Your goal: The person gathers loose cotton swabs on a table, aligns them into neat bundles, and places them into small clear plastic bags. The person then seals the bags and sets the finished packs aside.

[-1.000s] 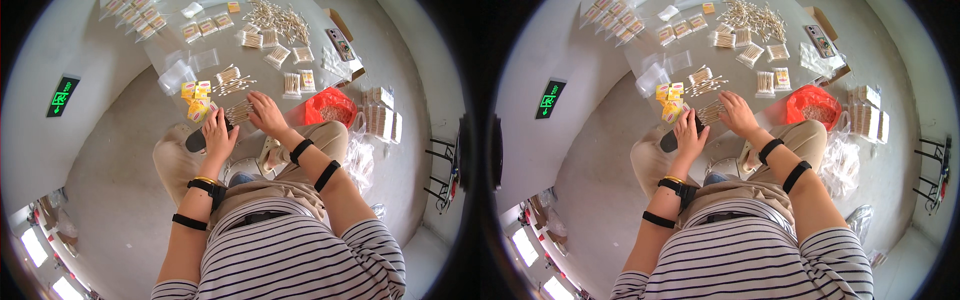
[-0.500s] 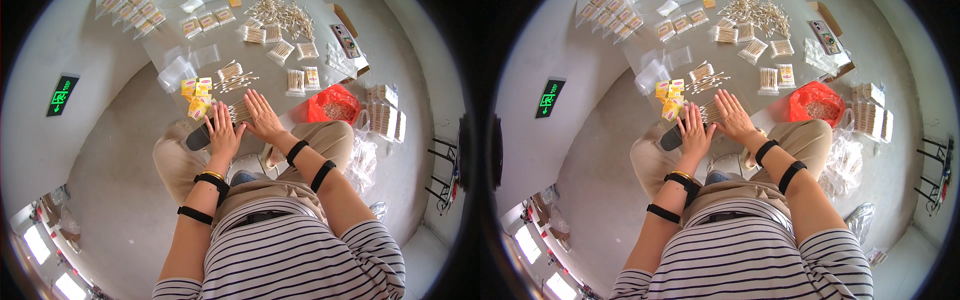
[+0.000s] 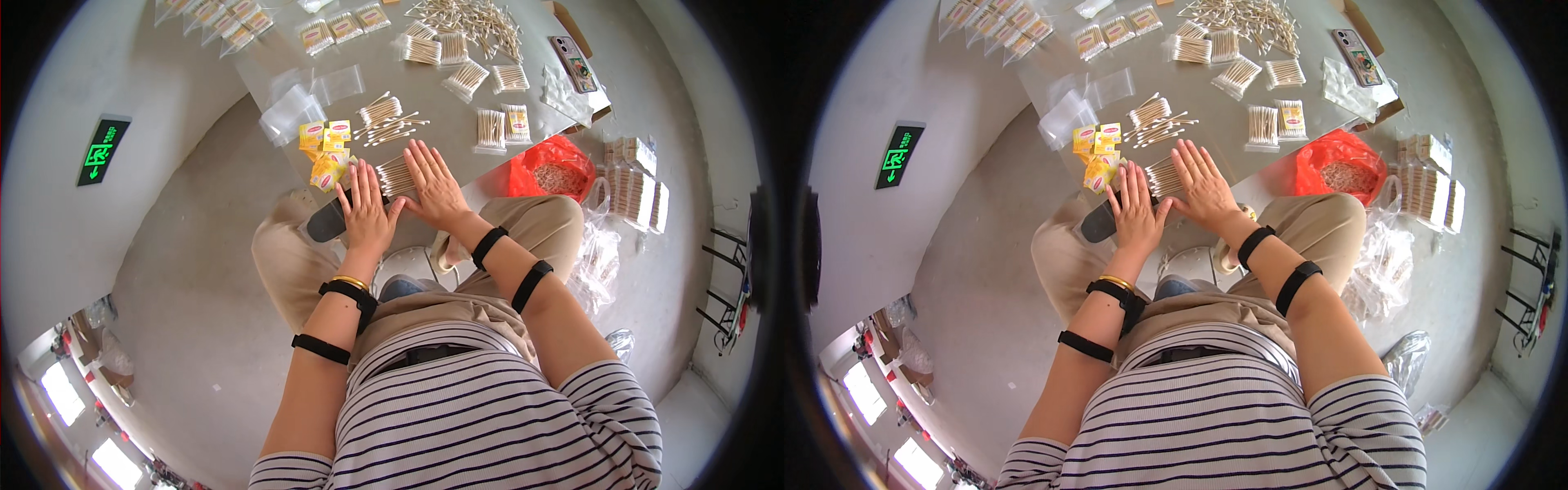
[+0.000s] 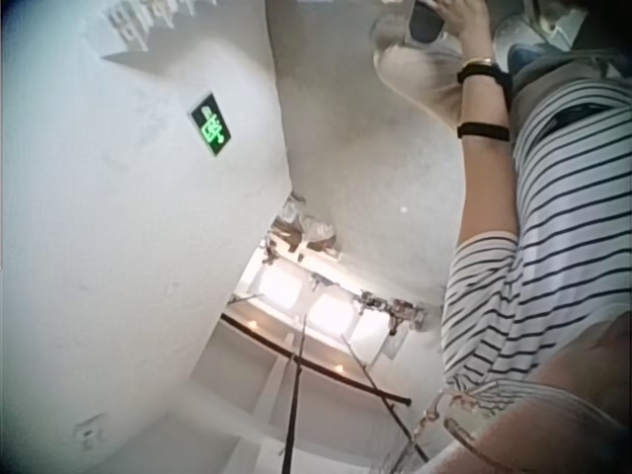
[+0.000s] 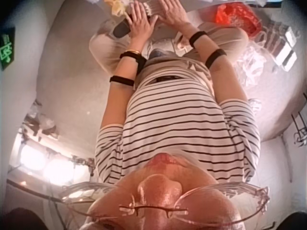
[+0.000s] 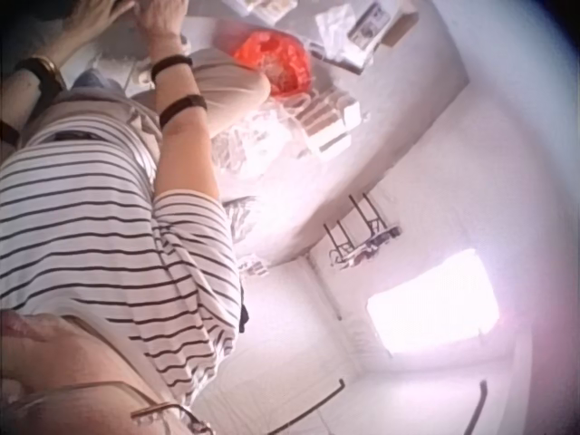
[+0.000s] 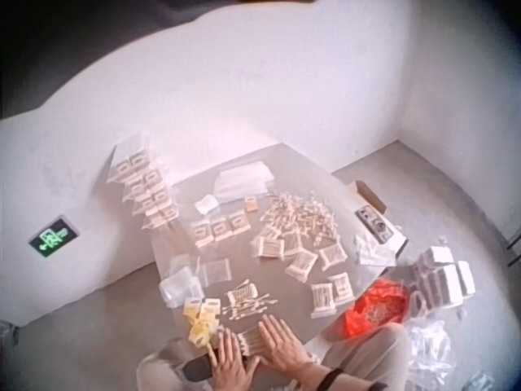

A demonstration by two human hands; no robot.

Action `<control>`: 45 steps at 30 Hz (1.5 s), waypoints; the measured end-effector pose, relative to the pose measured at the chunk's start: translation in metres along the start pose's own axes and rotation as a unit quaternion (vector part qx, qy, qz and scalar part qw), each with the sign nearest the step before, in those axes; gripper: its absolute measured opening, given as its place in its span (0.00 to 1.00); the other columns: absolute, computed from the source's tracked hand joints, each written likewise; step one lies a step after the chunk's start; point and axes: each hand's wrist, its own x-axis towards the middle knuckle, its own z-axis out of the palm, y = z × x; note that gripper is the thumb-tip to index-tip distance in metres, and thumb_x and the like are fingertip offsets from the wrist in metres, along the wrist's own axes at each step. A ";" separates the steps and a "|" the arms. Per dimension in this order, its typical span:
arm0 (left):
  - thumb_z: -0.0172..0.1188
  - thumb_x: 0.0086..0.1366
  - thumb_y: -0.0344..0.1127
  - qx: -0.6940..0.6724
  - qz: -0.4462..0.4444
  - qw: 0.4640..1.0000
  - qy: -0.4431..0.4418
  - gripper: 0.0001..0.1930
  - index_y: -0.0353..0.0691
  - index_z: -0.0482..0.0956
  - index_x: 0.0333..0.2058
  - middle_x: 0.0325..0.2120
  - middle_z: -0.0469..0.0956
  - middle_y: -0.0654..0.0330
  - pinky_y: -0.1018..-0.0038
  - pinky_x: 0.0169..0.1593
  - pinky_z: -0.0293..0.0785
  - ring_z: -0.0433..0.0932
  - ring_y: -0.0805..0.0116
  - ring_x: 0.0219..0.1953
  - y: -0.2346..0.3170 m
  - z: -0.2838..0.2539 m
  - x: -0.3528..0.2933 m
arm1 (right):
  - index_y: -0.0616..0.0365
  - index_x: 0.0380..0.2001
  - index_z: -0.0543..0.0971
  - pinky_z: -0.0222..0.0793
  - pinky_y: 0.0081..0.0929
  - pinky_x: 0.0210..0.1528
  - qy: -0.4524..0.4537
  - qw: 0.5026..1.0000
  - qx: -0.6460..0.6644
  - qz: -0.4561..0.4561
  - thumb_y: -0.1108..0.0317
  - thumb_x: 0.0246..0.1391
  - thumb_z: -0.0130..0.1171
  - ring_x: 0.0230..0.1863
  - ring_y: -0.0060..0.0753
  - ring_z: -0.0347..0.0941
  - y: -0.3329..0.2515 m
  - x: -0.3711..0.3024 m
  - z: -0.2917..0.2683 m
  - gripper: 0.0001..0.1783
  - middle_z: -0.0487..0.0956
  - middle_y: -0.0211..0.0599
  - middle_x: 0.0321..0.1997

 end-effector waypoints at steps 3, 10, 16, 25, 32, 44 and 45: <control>0.36 0.76 0.67 -0.003 0.006 1.000 -0.001 0.48 0.30 0.44 0.77 0.79 0.42 0.47 0.42 0.78 0.27 0.35 0.50 0.82 0.001 0.001 0.001 | 0.65 0.78 0.50 0.33 0.46 0.85 0.000 1.000 -0.012 -0.004 0.38 0.61 0.58 0.85 0.49 0.38 0.001 0.002 0.004 0.56 0.46 0.53 0.84; 0.36 0.76 0.68 -0.024 0.021 0.999 0.019 0.49 0.27 0.44 0.76 0.79 0.42 0.43 0.41 0.78 0.27 0.36 0.47 0.81 0.006 0.003 0.004 | 0.61 0.78 0.53 0.33 0.49 0.84 0.007 0.999 -0.033 -0.007 0.34 0.61 0.55 0.85 0.53 0.37 -0.006 0.006 0.016 0.55 0.46 0.57 0.83; 0.39 0.76 0.66 -0.027 0.016 0.999 0.019 0.48 0.28 0.46 0.76 0.79 0.44 0.44 0.41 0.78 0.28 0.38 0.47 0.81 0.005 -0.004 0.004 | 0.61 0.78 0.53 0.33 0.49 0.84 0.006 1.000 -0.021 -0.007 0.36 0.62 0.54 0.85 0.54 0.38 -0.007 0.005 0.012 0.54 0.46 0.57 0.83; 0.38 0.78 0.63 0.023 0.099 0.995 -0.024 0.41 0.40 0.49 0.78 0.79 0.49 0.54 0.42 0.79 0.30 0.44 0.55 0.81 0.009 -0.016 0.024 | 0.62 0.78 0.51 0.34 0.49 0.84 0.023 1.000 -0.002 -0.017 0.42 0.60 0.59 0.85 0.54 0.38 -0.002 0.004 0.012 0.53 0.47 0.57 0.83; 0.38 0.77 0.64 -0.005 0.114 0.993 0.005 0.43 0.39 0.46 0.78 0.79 0.49 0.55 0.42 0.79 0.28 0.44 0.56 0.81 0.006 -0.007 0.021 | 0.65 0.77 0.52 0.37 0.48 0.84 0.011 0.999 0.047 0.014 0.48 0.58 0.66 0.84 0.53 0.41 0.008 -0.016 -0.017 0.54 0.49 0.56 0.83; 0.43 0.76 0.62 -0.011 0.116 0.993 0.022 0.41 0.40 0.51 0.77 0.76 0.56 0.55 0.41 0.79 0.31 0.48 0.54 0.79 0.003 -0.019 0.018 | 0.64 0.77 0.52 0.39 0.45 0.84 0.032 0.999 0.031 0.018 0.45 0.59 0.65 0.84 0.51 0.42 0.003 -0.025 -0.007 0.55 0.49 0.54 0.83; 0.44 0.76 0.62 -0.018 0.105 0.994 0.033 0.41 0.40 0.51 0.77 0.76 0.56 0.55 0.41 0.79 0.31 0.48 0.53 0.79 -0.001 -0.019 0.016 | 0.64 0.77 0.52 0.38 0.46 0.84 0.032 0.999 0.033 0.015 0.45 0.59 0.65 0.84 0.51 0.42 0.001 -0.023 -0.007 0.55 0.49 0.54 0.83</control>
